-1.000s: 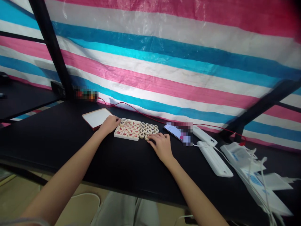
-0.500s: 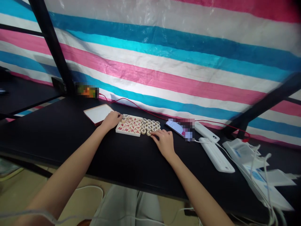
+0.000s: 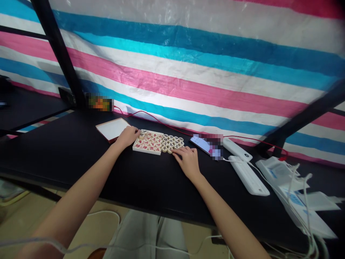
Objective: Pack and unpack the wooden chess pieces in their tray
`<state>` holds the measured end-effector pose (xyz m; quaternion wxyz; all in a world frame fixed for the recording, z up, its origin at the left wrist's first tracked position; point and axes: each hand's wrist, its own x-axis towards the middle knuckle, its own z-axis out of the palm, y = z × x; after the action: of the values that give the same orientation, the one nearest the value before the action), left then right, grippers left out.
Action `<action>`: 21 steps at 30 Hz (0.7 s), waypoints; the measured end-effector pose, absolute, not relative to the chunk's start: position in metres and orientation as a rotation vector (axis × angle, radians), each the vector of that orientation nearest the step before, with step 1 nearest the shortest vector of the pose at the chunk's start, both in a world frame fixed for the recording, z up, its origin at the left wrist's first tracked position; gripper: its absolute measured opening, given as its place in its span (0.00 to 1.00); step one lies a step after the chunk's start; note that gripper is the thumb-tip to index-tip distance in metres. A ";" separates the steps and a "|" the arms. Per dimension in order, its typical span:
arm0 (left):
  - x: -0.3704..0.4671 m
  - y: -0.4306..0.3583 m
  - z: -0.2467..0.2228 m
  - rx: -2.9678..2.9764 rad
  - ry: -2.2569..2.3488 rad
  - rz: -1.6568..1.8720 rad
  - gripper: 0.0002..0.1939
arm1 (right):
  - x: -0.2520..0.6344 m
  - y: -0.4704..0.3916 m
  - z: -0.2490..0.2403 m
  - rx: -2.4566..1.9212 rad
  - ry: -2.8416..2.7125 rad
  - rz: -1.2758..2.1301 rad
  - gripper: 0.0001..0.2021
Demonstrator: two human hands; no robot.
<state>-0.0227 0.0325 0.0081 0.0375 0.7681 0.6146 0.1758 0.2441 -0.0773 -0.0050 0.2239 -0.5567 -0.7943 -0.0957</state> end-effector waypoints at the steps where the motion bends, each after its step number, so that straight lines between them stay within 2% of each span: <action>1: -0.023 0.033 0.008 2.356 1.888 0.537 0.21 | 0.244 -0.077 -0.005 -1.536 -2.192 -0.261 0.11; 15: -0.024 0.036 0.004 2.352 1.911 0.542 0.22 | 0.239 -0.081 0.002 -1.515 -2.117 -0.272 0.12; 21: -0.025 0.037 0.003 2.338 1.900 0.549 0.21 | 0.204 -0.062 0.020 -1.400 -2.187 -0.198 0.13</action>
<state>-0.0249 0.0368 0.0035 0.0394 0.7629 0.6199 0.1792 0.2040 -0.0625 0.0196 0.2654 -0.5182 -0.8097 -0.0733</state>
